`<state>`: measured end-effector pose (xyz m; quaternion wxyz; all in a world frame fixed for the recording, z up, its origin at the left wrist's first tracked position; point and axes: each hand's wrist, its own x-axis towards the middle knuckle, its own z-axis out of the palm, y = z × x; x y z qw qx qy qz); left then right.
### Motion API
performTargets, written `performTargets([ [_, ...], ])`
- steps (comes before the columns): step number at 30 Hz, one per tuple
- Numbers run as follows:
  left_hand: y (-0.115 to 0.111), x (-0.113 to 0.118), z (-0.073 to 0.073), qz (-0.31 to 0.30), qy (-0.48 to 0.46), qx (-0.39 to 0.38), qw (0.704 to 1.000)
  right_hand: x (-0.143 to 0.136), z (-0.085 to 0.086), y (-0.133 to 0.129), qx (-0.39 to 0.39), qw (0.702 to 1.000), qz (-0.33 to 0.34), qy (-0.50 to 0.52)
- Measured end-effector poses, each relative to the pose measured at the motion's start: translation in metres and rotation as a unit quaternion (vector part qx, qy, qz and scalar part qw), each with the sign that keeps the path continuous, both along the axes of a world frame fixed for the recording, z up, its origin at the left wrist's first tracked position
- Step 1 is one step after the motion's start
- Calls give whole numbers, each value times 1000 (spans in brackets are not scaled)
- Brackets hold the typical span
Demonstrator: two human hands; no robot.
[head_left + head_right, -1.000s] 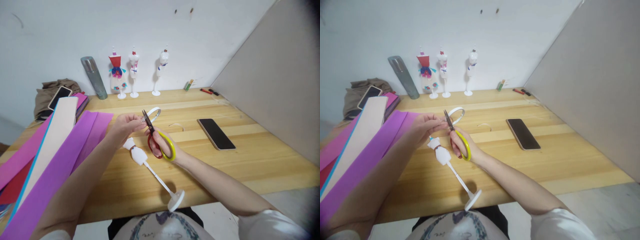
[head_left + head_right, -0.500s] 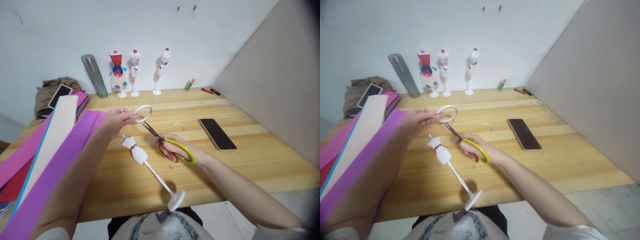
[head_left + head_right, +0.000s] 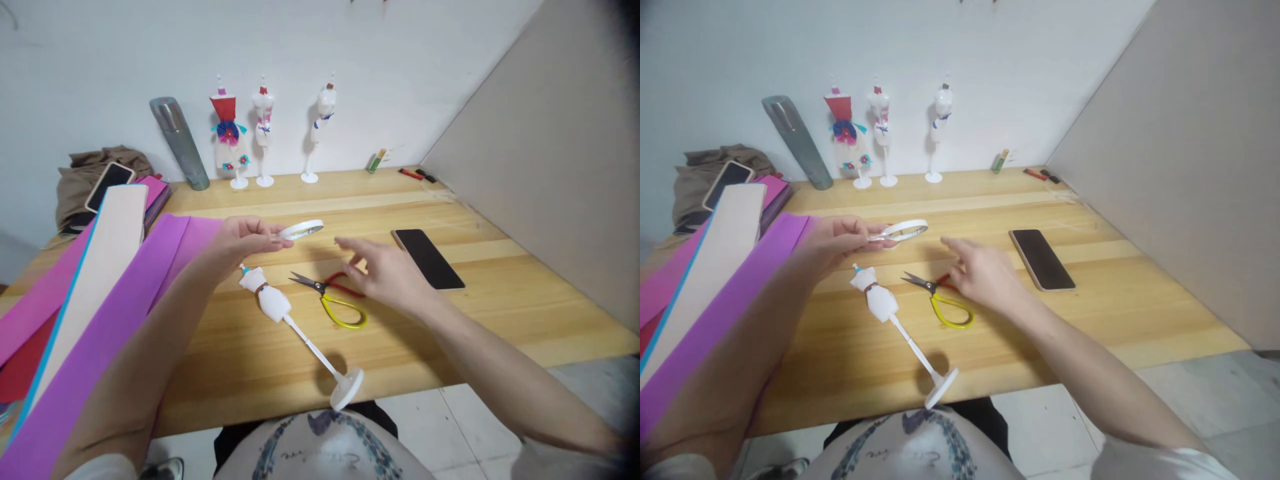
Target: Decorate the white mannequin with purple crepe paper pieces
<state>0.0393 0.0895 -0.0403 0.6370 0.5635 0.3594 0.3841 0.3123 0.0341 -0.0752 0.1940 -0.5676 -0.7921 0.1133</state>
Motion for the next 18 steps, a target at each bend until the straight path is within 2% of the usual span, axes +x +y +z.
performTargets([
  [3,-1,6,-13,-49,46,32,997,11,1,22,-16,979,88,182],
  [6,1,12,-29,-75,85,76,991,16,-3,40,-4,954,164,252],
  [9,6,14,-43,-95,121,118,981,19,-9,52,0,946,209,249],
  [13,11,19,-59,-115,137,157,971,23,-16,61,-39,946,258,190],
  [18,12,28,-71,-107,149,177,967,20,-14,64,-99,949,281,107],
])
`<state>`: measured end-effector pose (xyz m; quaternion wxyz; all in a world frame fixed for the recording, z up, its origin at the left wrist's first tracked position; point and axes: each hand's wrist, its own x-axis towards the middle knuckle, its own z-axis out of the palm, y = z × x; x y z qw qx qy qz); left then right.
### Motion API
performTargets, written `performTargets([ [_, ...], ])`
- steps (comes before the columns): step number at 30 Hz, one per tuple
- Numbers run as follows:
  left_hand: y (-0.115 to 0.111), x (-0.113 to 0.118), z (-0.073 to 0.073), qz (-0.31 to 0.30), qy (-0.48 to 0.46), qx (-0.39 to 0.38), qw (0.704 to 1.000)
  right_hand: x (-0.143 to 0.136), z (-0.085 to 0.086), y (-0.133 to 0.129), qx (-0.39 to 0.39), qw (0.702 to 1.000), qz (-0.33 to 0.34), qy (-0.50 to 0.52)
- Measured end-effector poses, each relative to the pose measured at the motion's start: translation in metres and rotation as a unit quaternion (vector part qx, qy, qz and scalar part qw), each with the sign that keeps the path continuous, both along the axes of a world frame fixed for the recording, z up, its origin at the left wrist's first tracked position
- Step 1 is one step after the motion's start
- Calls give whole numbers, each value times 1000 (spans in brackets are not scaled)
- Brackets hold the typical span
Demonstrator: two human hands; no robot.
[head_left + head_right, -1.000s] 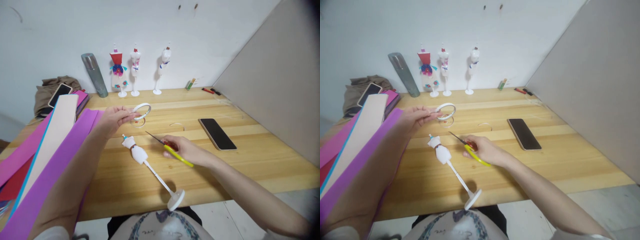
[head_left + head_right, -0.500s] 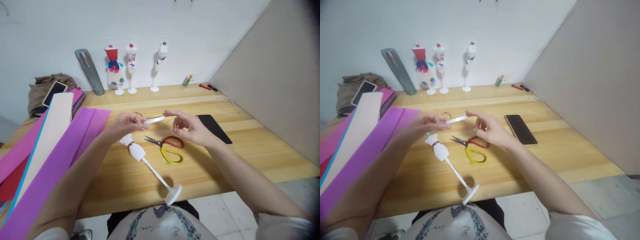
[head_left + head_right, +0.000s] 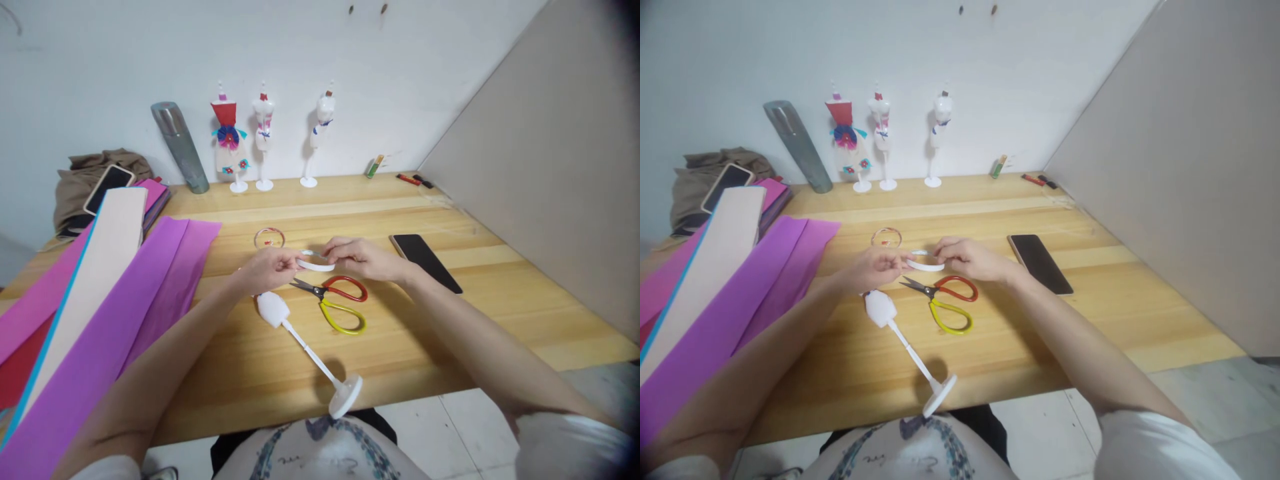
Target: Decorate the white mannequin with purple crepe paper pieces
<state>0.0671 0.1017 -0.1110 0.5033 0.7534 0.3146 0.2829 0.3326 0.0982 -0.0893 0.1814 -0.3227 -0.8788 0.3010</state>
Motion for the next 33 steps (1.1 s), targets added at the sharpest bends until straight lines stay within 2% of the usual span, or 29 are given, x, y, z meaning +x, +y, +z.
performTargets([
  [4,-2,2,4,16,8,-14,1000,-6,0,5,-9,994,1,-113],
  [7,-1,-2,16,61,26,-43,997,-4,-5,14,25,986,-11,-167],
  [9,2,-9,28,108,15,-82,991,-4,-7,18,42,984,-36,-170],
  [12,9,-23,49,183,-40,-86,979,-15,-4,17,34,986,-113,-118],
  [15,12,-36,67,231,-103,-70,965,-48,0,7,-15,988,-152,-34],
  [18,11,-43,76,261,-145,-63,952,-96,3,-4,-43,993,-109,-12],
  [20,10,-43,77,276,-165,-63,945,-127,4,-9,-34,992,-105,-56],
  [23,9,-41,75,298,-176,-74,935,-160,7,-16,-66,978,-115,-159],
  [27,10,-42,74,306,-189,-79,930,-172,5,-21,-54,972,-89,-211],
  [30,9,-44,77,309,-214,-72,924,-160,1,-13,-114,979,-101,-135],
  [32,8,-46,80,323,-229,-78,915,-146,3,-4,-166,979,-121,-13],
  [33,8,-46,81,336,-236,-83,908,-138,6,0,-199,968,-135,68],
])
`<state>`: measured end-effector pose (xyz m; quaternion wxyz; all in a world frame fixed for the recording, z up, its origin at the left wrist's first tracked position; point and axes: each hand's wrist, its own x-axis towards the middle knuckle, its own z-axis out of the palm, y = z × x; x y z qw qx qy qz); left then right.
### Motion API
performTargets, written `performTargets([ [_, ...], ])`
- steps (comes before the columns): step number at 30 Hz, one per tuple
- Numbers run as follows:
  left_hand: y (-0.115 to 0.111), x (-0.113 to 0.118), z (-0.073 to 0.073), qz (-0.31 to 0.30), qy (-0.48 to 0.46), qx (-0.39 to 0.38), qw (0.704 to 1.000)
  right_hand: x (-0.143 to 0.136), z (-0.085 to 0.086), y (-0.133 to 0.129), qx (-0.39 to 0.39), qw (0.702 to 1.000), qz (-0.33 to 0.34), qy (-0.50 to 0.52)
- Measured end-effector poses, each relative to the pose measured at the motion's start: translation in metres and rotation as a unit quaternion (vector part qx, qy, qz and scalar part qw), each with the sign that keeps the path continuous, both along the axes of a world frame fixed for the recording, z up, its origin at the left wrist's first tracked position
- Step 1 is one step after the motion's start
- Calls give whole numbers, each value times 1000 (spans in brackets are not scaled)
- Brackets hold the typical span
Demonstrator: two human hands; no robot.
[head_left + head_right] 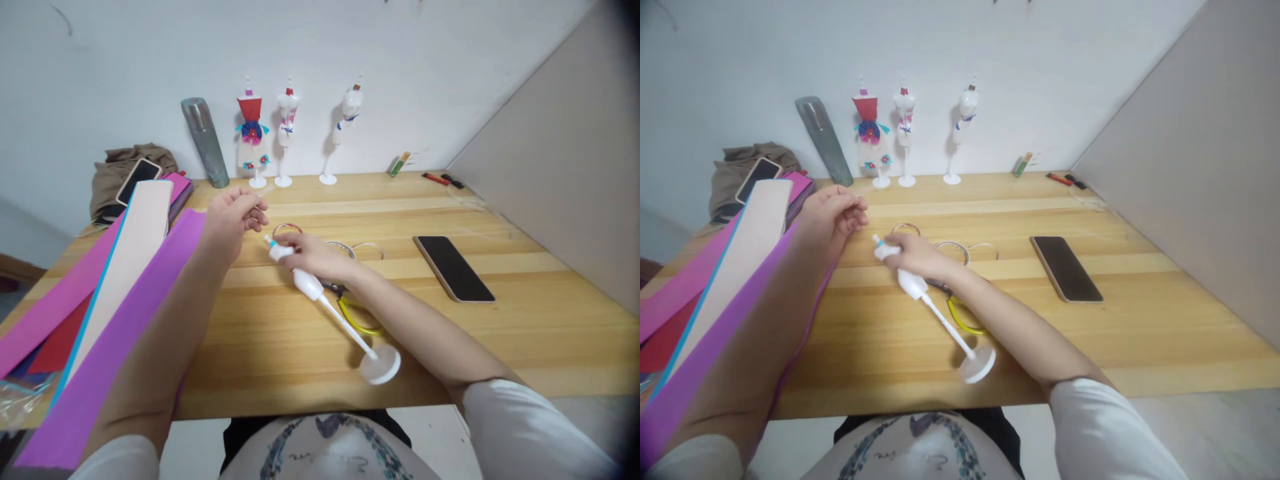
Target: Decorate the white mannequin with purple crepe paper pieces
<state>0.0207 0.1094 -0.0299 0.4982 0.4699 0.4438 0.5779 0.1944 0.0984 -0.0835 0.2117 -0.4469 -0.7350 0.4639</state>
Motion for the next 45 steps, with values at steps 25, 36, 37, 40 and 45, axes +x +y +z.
performTargets([
  [25,-35,22,-4,-192,229,-31,954,65,41,5,-3,950,-142,279],
  [36,-34,27,-8,-199,346,44,916,62,38,6,-12,953,-133,270],
  [37,-34,28,-8,-203,347,56,914,61,38,6,-16,951,-140,276],
  [40,-35,30,-9,-211,359,80,906,60,38,5,-35,943,-154,294],
  [45,-32,29,-10,-181,408,112,888,66,37,9,-42,946,-128,296],
])
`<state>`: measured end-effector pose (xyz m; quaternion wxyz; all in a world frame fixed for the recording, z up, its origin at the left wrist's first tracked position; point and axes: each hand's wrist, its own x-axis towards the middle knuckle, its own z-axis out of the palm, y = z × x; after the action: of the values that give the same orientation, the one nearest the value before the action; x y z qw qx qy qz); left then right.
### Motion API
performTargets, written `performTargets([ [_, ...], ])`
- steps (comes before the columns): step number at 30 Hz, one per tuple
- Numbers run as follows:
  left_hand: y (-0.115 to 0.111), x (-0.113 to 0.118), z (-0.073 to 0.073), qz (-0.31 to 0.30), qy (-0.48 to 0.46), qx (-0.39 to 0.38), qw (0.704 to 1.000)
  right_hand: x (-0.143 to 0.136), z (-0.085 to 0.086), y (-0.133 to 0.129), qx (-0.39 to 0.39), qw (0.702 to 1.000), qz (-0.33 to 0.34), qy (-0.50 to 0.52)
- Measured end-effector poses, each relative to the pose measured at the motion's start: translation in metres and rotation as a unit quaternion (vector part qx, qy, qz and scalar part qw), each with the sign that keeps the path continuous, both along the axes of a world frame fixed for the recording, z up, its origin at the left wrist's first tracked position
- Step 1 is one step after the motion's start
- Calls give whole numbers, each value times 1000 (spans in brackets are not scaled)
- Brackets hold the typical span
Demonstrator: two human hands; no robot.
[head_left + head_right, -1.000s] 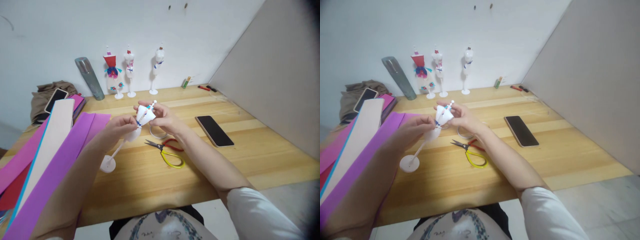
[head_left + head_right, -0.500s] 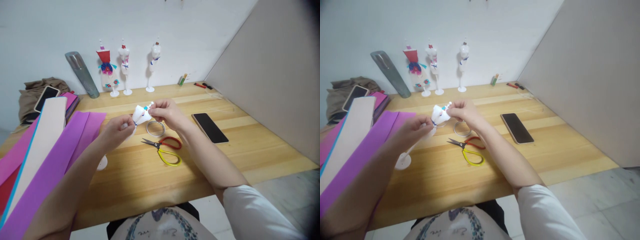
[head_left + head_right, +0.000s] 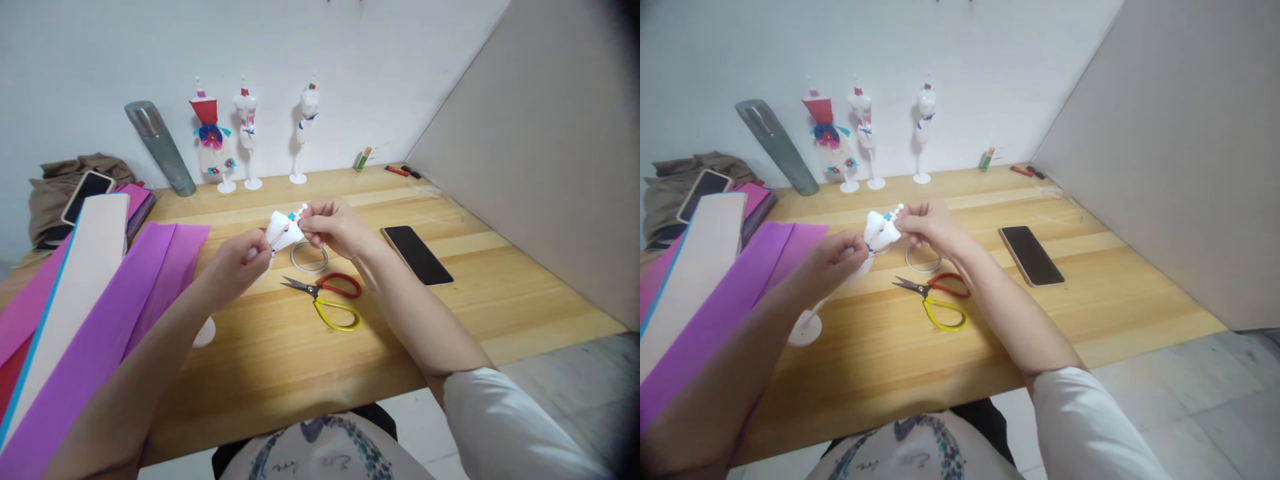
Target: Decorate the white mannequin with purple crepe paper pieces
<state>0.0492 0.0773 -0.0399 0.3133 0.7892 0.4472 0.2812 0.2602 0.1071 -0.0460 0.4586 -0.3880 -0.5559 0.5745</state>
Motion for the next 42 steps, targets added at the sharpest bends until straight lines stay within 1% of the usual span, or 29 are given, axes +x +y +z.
performTargets([
  [2,0,0,0,13,36,42,998,1,-1,2,3,1000,9,0],
  [5,-3,2,-1,19,61,76,995,-1,-4,2,14,1000,-6,8],
  [8,-5,5,-3,23,58,76,995,-6,-7,2,18,999,-25,21],
  [10,-6,5,-3,21,56,66,996,-6,-8,1,13,999,-26,21],
  [13,-6,2,3,17,66,61,996,-1,-4,1,17,1000,-2,-8],
  [15,-5,-1,10,14,86,76,993,4,1,0,51,998,1,-47],
  [16,-5,-3,13,12,101,88,991,8,5,-1,84,994,-8,-74],
  [18,-6,-7,18,4,139,124,982,13,12,-5,173,973,-28,-153],
  [19,-6,-8,20,-2,163,144,976,14,15,-9,219,954,-31,-203],
  [21,-8,-10,22,-21,222,178,958,14,20,-16,293,907,-18,-301],
  [23,-10,-10,23,-40,285,198,937,12,23,-23,341,857,5,-385],
  [25,-11,-10,23,-53,331,200,921,8,26,-28,366,814,34,-449],
  [27,-11,-10,22,-62,351,194,914,5,27,-31,369,786,68,-492],
  [28,-10,-10,22,-66,354,188,914,4,27,-32,366,779,77,-504],
  [30,-10,-12,21,-72,354,179,915,2,26,-32,365,774,87,-510],
  [33,-11,-12,21,-75,347,188,916,1,22,-30,379,785,88,-482],
  [36,-15,-11,20,-70,333,202,918,3,20,-25,382,819,94,-417],
  [37,-16,-10,20,-70,324,202,922,5,20,-22,370,836,102,-393],
  [39,-15,-9,21,-74,291,181,937,13,20,-15,317,877,129,-336],
  [40,-14,-9,23,-74,265,154,949,18,19,-12,279,902,141,-298],
  [42,-11,-11,27,-71,186,69,977,26,16,-5,192,951,149,-189],
])
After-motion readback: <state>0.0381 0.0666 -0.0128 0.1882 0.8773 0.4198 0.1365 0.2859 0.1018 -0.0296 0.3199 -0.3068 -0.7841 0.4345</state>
